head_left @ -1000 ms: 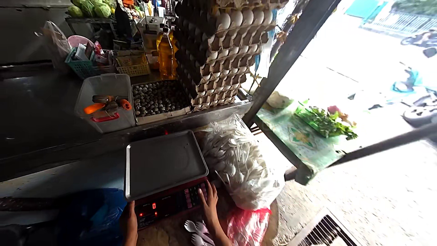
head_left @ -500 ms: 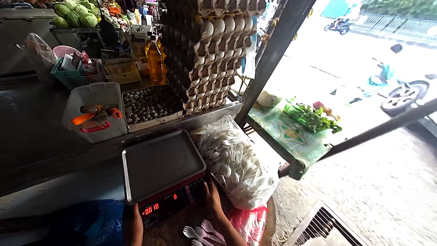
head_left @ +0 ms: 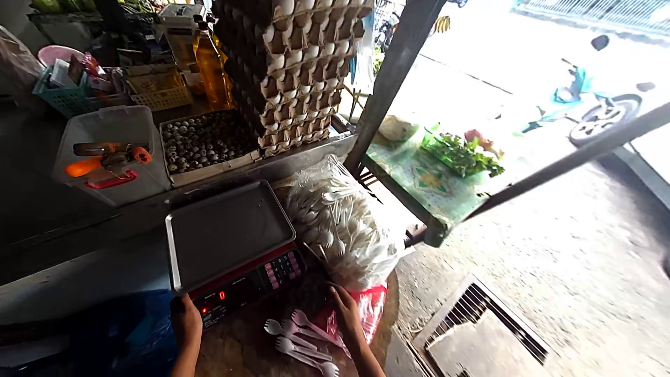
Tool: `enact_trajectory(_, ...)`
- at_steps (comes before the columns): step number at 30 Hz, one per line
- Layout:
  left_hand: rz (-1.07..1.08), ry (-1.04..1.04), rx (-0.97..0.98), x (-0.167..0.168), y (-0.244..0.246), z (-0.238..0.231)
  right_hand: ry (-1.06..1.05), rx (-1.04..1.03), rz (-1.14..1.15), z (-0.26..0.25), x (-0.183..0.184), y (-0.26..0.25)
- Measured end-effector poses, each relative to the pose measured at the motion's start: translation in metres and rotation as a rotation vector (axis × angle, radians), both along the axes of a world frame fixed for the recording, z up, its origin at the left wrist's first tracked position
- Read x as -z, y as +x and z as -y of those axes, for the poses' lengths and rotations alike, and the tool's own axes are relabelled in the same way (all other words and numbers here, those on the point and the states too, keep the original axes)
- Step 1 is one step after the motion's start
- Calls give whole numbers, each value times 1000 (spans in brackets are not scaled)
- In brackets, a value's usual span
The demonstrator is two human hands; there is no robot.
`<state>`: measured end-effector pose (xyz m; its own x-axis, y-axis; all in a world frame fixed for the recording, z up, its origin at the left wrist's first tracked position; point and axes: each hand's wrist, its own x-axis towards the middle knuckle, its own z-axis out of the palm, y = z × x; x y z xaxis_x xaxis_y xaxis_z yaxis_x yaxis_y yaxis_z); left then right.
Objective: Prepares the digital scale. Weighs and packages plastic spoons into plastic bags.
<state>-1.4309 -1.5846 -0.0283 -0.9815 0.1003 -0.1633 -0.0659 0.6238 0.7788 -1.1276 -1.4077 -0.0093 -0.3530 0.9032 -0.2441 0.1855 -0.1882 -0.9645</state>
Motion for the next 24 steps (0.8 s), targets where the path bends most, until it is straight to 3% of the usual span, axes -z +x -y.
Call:
enact_trajectory(3,11,-19,34,-5,-2,2,16,19,-16,9,-6,15)
enact_trajectory(8,21,106,51,-8,9,20,282,33,121,11,-31,55)
enact_trajectory(11,85,185,104,-4,34,27,370,66,212,16,-28,84)
enact_trajectory(17,135,483,50,-28,58,14,289,-11,296,54,-12,103)
enact_trajectory(24,201,545,63,-10,49,14,271,-95,343,77,-4,94)
